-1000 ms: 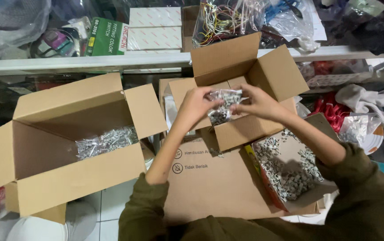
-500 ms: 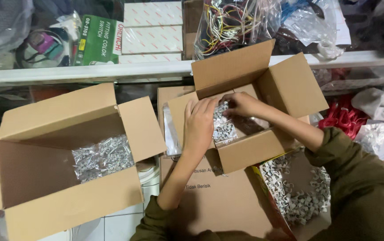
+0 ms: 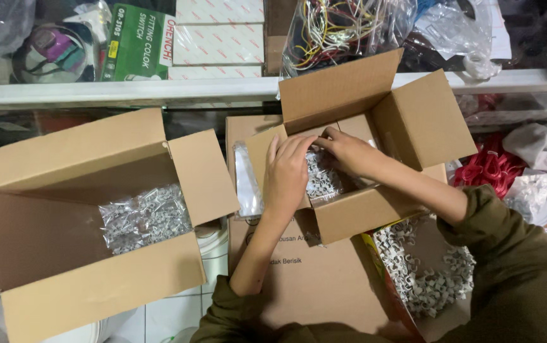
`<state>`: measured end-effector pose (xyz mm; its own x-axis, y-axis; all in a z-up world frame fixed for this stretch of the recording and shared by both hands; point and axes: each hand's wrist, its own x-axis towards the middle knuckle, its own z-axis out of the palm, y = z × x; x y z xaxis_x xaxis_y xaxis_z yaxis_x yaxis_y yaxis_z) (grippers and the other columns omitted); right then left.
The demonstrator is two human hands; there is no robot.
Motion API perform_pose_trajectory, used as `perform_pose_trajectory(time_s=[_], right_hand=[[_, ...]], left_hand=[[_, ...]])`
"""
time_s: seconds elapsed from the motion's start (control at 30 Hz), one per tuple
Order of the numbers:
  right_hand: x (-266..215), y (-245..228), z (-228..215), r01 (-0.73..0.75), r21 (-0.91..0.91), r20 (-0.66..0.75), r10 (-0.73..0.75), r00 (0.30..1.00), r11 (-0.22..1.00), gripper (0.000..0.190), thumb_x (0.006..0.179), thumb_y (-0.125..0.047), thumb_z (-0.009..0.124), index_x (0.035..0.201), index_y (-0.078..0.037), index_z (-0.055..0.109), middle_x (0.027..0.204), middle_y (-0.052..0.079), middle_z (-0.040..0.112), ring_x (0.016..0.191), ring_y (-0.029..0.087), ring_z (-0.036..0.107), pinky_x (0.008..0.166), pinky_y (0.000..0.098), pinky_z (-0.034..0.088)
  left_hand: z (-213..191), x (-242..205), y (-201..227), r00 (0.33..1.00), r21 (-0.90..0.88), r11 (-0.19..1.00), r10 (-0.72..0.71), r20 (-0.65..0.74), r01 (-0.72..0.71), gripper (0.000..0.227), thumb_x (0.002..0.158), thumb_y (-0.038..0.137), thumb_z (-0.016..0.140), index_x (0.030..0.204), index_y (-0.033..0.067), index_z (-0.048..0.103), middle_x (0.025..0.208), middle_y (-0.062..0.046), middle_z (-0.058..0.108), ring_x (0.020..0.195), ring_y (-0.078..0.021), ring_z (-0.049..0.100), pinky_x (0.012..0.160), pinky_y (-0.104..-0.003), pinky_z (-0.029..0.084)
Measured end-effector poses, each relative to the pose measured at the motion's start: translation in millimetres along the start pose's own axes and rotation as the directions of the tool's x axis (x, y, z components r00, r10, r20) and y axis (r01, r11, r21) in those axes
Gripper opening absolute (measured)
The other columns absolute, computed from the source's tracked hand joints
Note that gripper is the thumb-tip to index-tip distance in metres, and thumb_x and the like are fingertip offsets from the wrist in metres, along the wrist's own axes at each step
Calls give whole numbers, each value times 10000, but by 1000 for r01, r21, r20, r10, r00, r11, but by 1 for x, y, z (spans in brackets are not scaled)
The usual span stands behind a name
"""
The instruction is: The person picks up plastic pieces from a large box and places them into small plastic bags.
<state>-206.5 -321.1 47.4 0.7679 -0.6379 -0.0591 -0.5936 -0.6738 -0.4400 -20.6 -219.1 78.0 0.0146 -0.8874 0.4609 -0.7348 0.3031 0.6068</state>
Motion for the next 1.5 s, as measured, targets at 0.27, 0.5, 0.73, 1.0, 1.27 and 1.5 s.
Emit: perform_pose_trajectory(time_s=[0.27,0.5,0.73,1.0,1.27,1.5], right_hand=[[-7,-5,11,92,-132,-72,-102,992,987,590,782,45,629,1359,-72,582,1215,171,605,1095,376,628,890,454,546],[-17,-34,-32,185,-197,-189,-223,956,963,387,854,-94,705,1223,-56,595,1255,166,621,1057,382,644,855,455,542],[-113,-112,-91,86,-280,-319,-178,931,956,420,849,-121,722,1263,-95,657,1194,136,658,1001,331,661,822,449,533],[-247,-155,-5,-88,145,-230,120,966,985,365,800,-136,732,1161,-88,715,1197,98,692,1075,292,685,892,393,552],[-221,-199,84,11,492,-299,157,941,870,227,900,-79,686,1113,-33,750,1099,101,755,1050,284,718,906,370,566],[-181,-205,100,209,399,-323,-76,943,893,213,914,-83,694,1123,-61,728,1111,85,741,1027,284,704,903,399,546]], left_hand=[[0,0,-2,1000,-46,999,-4,-14,3,424,856,-35,607,1260,86,656,1208,-79,676,1212,-256,611,1211,-495,324],[-11,-6,-2,982,-165,980,85,-166,-113,348,896,-51,623,1207,83,702,1286,-114,666,1285,-325,600,1147,-485,428],[-38,-146,-14,930,24,955,294,-220,-297,134,870,-9,732,971,65,682,1105,-134,594,1111,-320,614,990,-454,534],[-43,-177,-57,992,319,947,-79,97,44,382,865,200,707,1205,39,643,1303,-192,558,1258,-399,522,981,-520,452],[-8,-76,-58,995,460,883,73,62,-93,743,725,315,768,1382,39,559,1476,-294,400,1380,-524,355,1118,-652,316],[-4,-108,-61,975,306,950,-117,187,55,665,949,350,639,1520,79,435,1608,-279,313,1520,-484,230,1136,-666,314]])
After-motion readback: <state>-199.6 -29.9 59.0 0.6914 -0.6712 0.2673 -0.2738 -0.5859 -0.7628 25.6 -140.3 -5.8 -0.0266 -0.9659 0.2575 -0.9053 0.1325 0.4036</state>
